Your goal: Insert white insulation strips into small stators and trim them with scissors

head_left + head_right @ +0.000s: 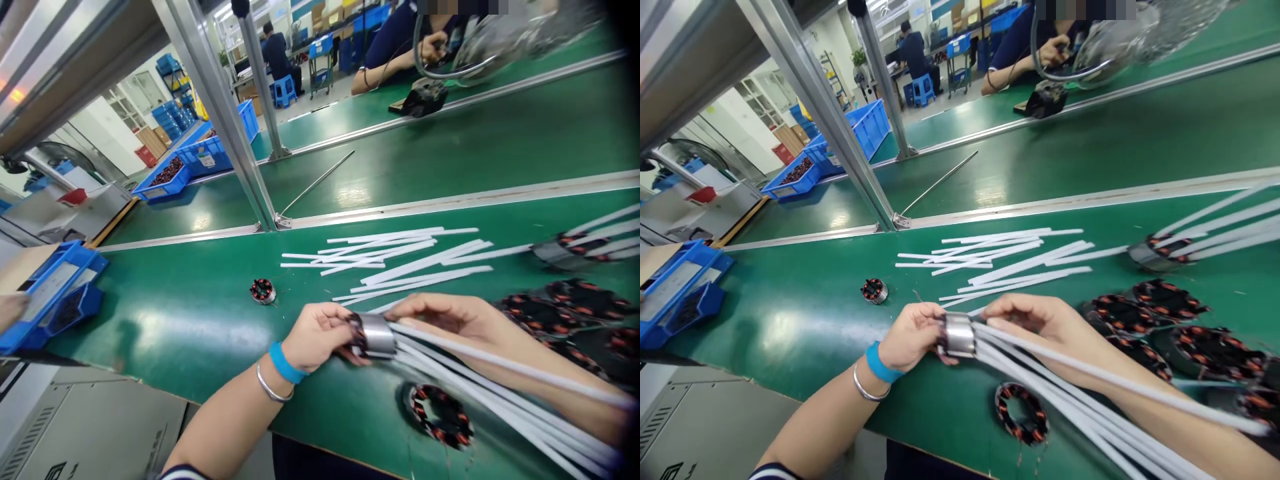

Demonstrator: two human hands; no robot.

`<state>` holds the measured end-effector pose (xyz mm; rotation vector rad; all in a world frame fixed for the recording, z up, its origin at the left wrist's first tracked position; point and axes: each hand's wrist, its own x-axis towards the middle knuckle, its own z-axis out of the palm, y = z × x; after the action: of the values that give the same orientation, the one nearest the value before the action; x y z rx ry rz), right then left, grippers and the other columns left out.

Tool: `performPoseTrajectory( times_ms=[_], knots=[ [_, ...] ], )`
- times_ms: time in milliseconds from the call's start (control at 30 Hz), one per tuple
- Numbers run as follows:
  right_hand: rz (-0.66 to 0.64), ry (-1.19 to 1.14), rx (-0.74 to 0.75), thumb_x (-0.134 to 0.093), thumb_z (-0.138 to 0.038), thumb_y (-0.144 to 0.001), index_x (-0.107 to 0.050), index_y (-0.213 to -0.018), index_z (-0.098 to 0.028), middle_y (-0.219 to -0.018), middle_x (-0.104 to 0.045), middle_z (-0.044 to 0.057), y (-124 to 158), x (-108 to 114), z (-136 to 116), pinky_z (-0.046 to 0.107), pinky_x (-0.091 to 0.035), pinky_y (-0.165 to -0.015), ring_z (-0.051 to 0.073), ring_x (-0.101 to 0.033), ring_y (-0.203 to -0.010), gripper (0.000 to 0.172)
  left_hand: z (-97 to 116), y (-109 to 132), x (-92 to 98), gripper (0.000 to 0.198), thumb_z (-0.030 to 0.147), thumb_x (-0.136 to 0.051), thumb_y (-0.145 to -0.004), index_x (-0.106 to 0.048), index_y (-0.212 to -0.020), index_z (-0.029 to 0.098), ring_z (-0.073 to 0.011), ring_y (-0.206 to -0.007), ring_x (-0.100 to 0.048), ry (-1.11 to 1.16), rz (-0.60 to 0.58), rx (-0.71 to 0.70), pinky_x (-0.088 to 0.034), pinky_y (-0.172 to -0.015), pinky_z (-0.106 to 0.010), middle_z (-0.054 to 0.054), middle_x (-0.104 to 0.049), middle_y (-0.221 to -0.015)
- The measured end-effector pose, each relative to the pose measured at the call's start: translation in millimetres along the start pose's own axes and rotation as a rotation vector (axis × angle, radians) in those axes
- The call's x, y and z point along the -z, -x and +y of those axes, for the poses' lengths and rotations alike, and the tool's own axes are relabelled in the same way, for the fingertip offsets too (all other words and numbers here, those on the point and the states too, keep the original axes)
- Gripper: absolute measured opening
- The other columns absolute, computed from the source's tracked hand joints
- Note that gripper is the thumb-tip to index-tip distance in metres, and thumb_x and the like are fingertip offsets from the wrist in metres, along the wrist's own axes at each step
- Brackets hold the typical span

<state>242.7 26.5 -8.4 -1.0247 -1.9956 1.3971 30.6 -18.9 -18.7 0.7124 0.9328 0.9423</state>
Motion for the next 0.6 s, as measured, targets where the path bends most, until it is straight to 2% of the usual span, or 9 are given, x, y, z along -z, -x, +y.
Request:
performPoseTrajectory(
  times_ms=[67, 133, 200, 300, 400, 467, 533, 600],
  knots=[
    [0.134, 0.233, 0.087, -0.051, -0.048, -0.085, -0.068, -0.096, -0.019, -0.098, -0.067, 0.013, -6.5, -3.4, 5.0, 0.043, -0.048, -0.082, 0.028, -0.062, -0.093, 0.035, 8.4, -1.4, 6.5, 0.047, 0.039, -0.081, -0.060, -0.058, -0.091, 0.012, -0.0177, -0.051, -0.067, 0.011, 0.046, -0.073, -0.052, -0.044, -0.022, -0.006, -0.070, -0.067],
    [0.182, 0.346, 0.140, -0.053, -0.039, -0.080, -0.069, -0.096, -0.018, -0.108, -0.064, 0.017, -14.1, -15.5, 11.0, 0.052, -0.043, -0.089, 0.034, -0.057, -0.103, 0.031, 17.8, -2.7, 13.8, 0.046, 0.037, -0.079, -0.063, -0.053, -0.093, 0.015, -0.0179, -0.051, -0.067, 0.025, 0.085, -0.125, -0.049, -0.042, -0.019, -0.006, -0.071, -0.067],
    [0.178, 0.386, 0.176, -0.050, -0.032, -0.080, -0.070, -0.086, -0.018, -0.103, -0.064, 0.017, -20.5, -30.5, 15.6, 0.054, -0.042, -0.086, 0.034, -0.057, -0.099, 0.026, 25.2, -3.7, 19.3, 0.045, 0.036, -0.080, -0.061, -0.051, -0.090, 0.016, -0.0172, -0.050, -0.066, 0.046, 0.138, -0.159, -0.047, -0.040, -0.018, -0.005, -0.072, -0.068],
    [0.150, 0.370, 0.212, -0.047, -0.027, -0.079, -0.064, -0.066, -0.020, -0.078, -0.064, 0.011, -24.1, -40.8, 18.5, 0.048, -0.043, -0.081, 0.027, -0.059, -0.083, 0.023, 28.9, -4.0, 21.7, 0.046, 0.034, -0.082, -0.059, -0.052, -0.088, 0.016, -0.0162, -0.049, -0.066, 0.057, 0.200, -0.159, -0.048, -0.038, -0.019, -0.003, -0.071, -0.074],
    [0.201, 0.293, 0.194, -0.051, -0.031, -0.076, -0.061, -0.066, -0.021, -0.074, -0.064, 0.009, -18.3, -26.4, 19.6, 0.043, -0.046, -0.079, 0.026, -0.060, -0.081, 0.018, 25.9, -3.5, 21.0, 0.059, 0.031, -0.080, -0.063, -0.052, -0.113, 0.017, -0.0173, -0.047, -0.066, 0.002, 0.127, -0.103, -0.050, -0.039, -0.021, 0.000, -0.069, -0.070],
    [0.222, 0.208, 0.138, -0.053, -0.037, -0.077, -0.061, -0.070, -0.021, -0.072, -0.064, 0.008, -10.3, -8.6, 19.9, 0.037, -0.048, -0.069, 0.023, -0.060, -0.074, 0.019, 22.9, -3.5, 21.6, 0.070, 0.029, -0.074, -0.071, -0.040, -0.131, 0.020, -0.0187, -0.046, -0.066, -0.031, 0.050, -0.083, -0.051, -0.038, -0.022, 0.002, -0.067, -0.065],
    [0.195, 0.078, 0.063, -0.058, -0.046, -0.077, -0.064, -0.080, -0.021, -0.072, -0.066, 0.007, -2.1, 7.9, 19.0, 0.032, -0.048, -0.058, 0.020, -0.060, -0.064, 0.026, 19.7, -4.2, 23.1, 0.066, 0.026, -0.071, -0.073, -0.038, -0.131, 0.022, -0.0195, -0.046, -0.067, -0.045, -0.009, -0.068, -0.049, -0.036, -0.020, 0.001, -0.068, -0.066],
    [0.155, -0.150, -0.032, -0.067, -0.054, -0.070, -0.066, -0.086, -0.019, -0.079, -0.069, 0.009, 3.5, 17.8, 16.2, 0.033, -0.051, -0.059, 0.022, -0.062, -0.067, 0.038, 16.2, -5.6, 24.2, 0.050, 0.025, -0.073, -0.072, -0.048, -0.114, 0.019, -0.0196, -0.045, -0.066, -0.035, -0.045, -0.049, -0.048, -0.033, -0.019, -0.002, -0.070, -0.070]
  ],
)
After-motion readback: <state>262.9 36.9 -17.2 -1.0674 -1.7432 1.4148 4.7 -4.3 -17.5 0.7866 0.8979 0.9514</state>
